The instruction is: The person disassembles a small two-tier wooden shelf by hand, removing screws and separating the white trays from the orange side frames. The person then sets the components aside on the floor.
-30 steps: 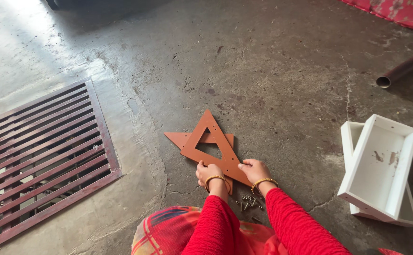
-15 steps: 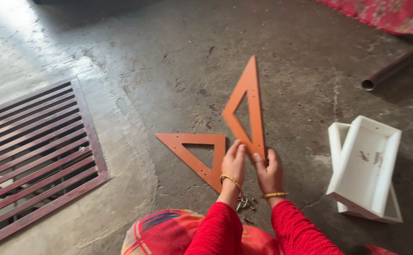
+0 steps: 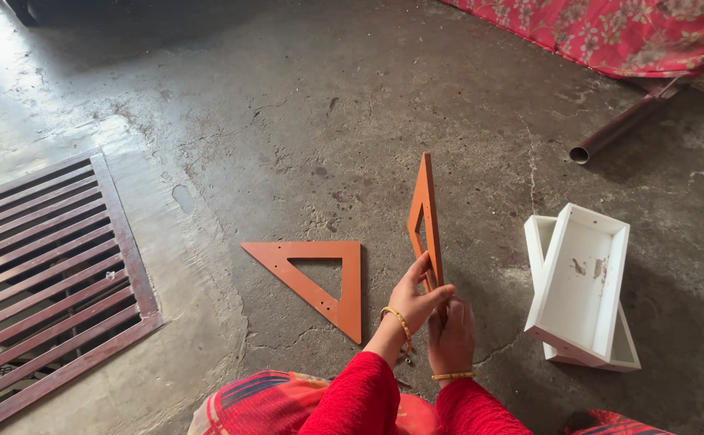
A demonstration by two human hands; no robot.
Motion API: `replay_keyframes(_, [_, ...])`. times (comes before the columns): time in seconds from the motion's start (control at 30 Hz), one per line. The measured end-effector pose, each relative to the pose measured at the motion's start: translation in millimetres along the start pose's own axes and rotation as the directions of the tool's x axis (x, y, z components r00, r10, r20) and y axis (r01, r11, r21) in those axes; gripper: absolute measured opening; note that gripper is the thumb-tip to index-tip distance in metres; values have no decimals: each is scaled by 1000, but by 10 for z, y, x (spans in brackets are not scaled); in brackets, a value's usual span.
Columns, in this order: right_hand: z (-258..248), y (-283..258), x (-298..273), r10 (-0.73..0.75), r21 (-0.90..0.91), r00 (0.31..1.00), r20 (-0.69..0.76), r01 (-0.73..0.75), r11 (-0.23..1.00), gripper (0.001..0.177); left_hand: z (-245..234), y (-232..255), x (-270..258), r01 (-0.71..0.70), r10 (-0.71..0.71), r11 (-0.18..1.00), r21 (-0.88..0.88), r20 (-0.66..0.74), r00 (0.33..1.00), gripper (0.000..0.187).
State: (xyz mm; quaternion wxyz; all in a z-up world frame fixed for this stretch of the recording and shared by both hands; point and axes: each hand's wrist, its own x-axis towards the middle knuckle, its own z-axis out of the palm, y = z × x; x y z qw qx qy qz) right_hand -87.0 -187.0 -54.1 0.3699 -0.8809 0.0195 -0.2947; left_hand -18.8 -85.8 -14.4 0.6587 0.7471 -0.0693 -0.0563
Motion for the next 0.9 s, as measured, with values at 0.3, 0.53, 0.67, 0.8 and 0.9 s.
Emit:
replay_keyframes(0.3, [-24, -98, 82, 198, -90, 954, 224, -182, 979, 41, -31, -287, 144, 85, -78, 990, -116, 68, 995, 86])
replay_keyframes(0.53, [-238, 111, 634, -95, -263, 986, 136, 128, 956, 79, -37, -456, 221, 90, -54, 955, -283, 133, 990, 75])
replay_keyframes(0.67, [-408, 391, 767, -118, -437, 993, -15, 100, 894, 76, -91, -408, 270, 111, -84, 956, -270, 108, 991, 72])
replay_keyframes(0.8, [-629, 714, 883, 162, -510, 969, -185, -236, 827, 80, -189, -353, 215, 196, -181, 971, -135, 117, 977, 74])
replay_keyframes(0.9, [-839, 899, 1015, 447, -562, 871, -205, -479, 675, 88, -193, -369, 219, 179, -151, 973, -147, 180, 972, 74])
